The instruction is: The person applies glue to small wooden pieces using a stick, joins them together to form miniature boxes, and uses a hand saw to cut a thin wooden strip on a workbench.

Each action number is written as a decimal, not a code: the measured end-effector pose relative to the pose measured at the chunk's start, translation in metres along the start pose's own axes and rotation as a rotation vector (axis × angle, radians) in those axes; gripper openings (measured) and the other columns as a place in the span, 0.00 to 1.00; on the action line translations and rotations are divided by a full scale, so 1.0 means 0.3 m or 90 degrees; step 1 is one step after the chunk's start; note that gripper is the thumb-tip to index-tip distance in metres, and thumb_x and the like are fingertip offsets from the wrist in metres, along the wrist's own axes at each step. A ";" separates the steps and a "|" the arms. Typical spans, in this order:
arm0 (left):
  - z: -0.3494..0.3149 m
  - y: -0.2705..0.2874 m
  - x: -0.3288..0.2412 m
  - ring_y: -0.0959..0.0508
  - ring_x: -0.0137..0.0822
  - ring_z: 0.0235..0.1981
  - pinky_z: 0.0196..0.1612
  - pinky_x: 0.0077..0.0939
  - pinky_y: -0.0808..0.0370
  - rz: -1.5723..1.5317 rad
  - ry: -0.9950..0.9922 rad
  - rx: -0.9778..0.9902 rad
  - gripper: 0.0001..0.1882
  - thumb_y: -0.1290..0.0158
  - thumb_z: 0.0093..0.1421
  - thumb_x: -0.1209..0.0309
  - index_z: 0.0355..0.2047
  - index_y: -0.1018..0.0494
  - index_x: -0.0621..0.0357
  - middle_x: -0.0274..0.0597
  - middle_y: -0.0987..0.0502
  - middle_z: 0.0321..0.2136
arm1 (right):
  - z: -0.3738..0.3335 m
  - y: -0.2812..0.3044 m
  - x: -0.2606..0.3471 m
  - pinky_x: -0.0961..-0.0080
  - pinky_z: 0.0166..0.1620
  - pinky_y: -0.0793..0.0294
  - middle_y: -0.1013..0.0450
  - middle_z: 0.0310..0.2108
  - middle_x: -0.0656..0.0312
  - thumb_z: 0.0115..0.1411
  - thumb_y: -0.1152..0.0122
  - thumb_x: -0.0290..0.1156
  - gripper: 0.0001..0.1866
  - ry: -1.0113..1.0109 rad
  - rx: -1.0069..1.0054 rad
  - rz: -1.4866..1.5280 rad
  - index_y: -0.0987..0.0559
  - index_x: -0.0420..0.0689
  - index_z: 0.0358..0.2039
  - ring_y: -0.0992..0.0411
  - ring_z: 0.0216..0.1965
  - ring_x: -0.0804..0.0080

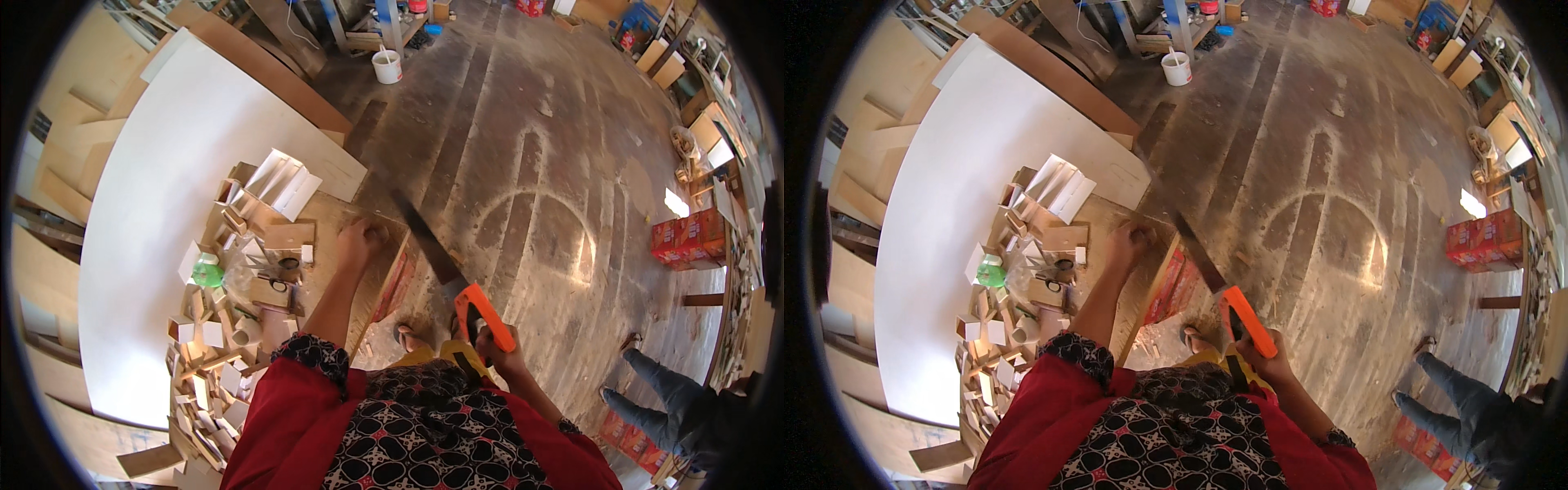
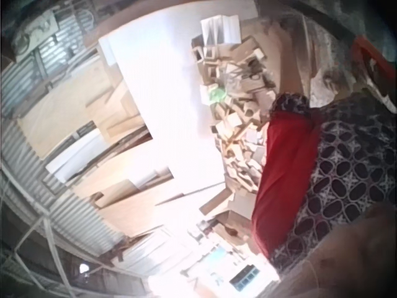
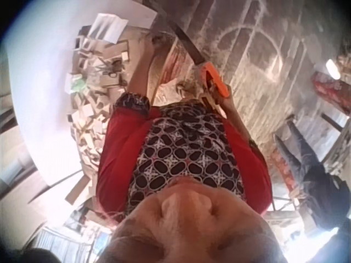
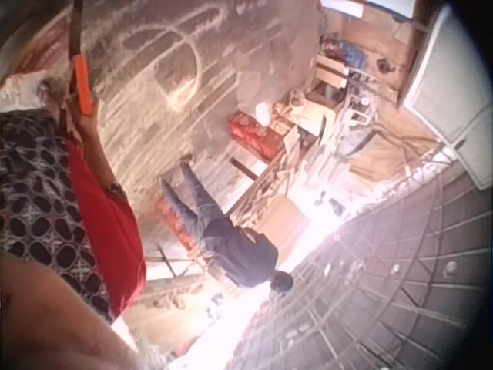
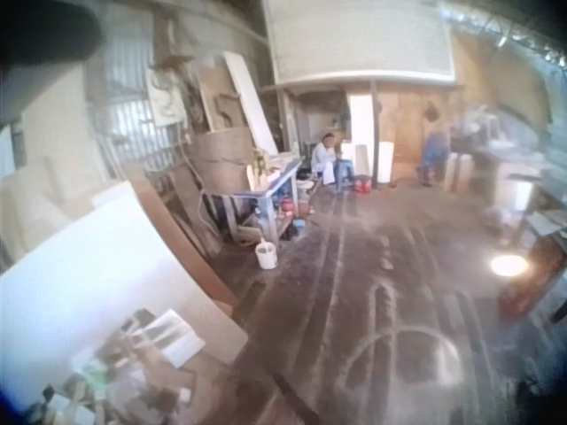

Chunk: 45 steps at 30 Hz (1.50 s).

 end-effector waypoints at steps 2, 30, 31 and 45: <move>-0.045 0.017 -0.017 0.22 0.36 0.32 0.33 0.28 0.28 -0.190 -0.009 -0.033 0.10 0.45 0.51 0.75 0.35 0.22 0.55 0.39 0.22 0.37 | 0.000 0.031 0.024 0.83 0.21 0.39 0.34 0.15 0.71 0.53 0.42 0.24 0.06 0.023 -0.037 -0.011 0.26 0.42 0.20 0.37 0.16 0.85; -1.084 0.152 -0.219 0.42 0.23 0.17 0.15 0.16 0.50 -1.220 0.187 -0.244 0.08 0.53 0.55 0.67 0.22 0.32 0.56 0.31 0.39 0.20 | -0.062 -0.306 0.443 0.78 0.21 0.38 0.34 0.16 0.64 0.50 0.32 0.29 0.13 0.299 0.634 -0.075 0.29 0.41 0.19 0.36 0.17 0.73; -1.141 0.174 -0.201 0.42 0.24 0.17 0.16 0.16 0.50 -1.200 0.177 -0.292 0.09 0.53 0.56 0.66 0.22 0.32 0.56 0.31 0.39 0.20 | -0.094 -0.345 0.454 0.78 0.22 0.38 0.35 0.16 0.65 0.50 0.32 0.30 0.14 0.298 0.669 -0.069 0.29 0.42 0.19 0.35 0.17 0.73; -2.244 0.380 0.083 0.27 0.37 0.44 0.45 0.24 0.32 -1.074 0.084 -0.800 0.30 0.62 0.53 0.69 0.59 0.39 0.63 0.42 0.29 0.45 | -0.836 -1.358 0.028 0.67 0.23 0.30 0.29 0.16 0.54 0.52 0.34 0.35 0.11 0.509 0.937 -0.276 0.23 0.41 0.28 0.28 0.18 0.55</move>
Point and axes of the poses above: each hand's wrist, its own z-axis towards the middle knuckle, its own y-axis out of the back of the hand, x = y × z, the point moved 9 cm from there along z, towards the middle knuckle
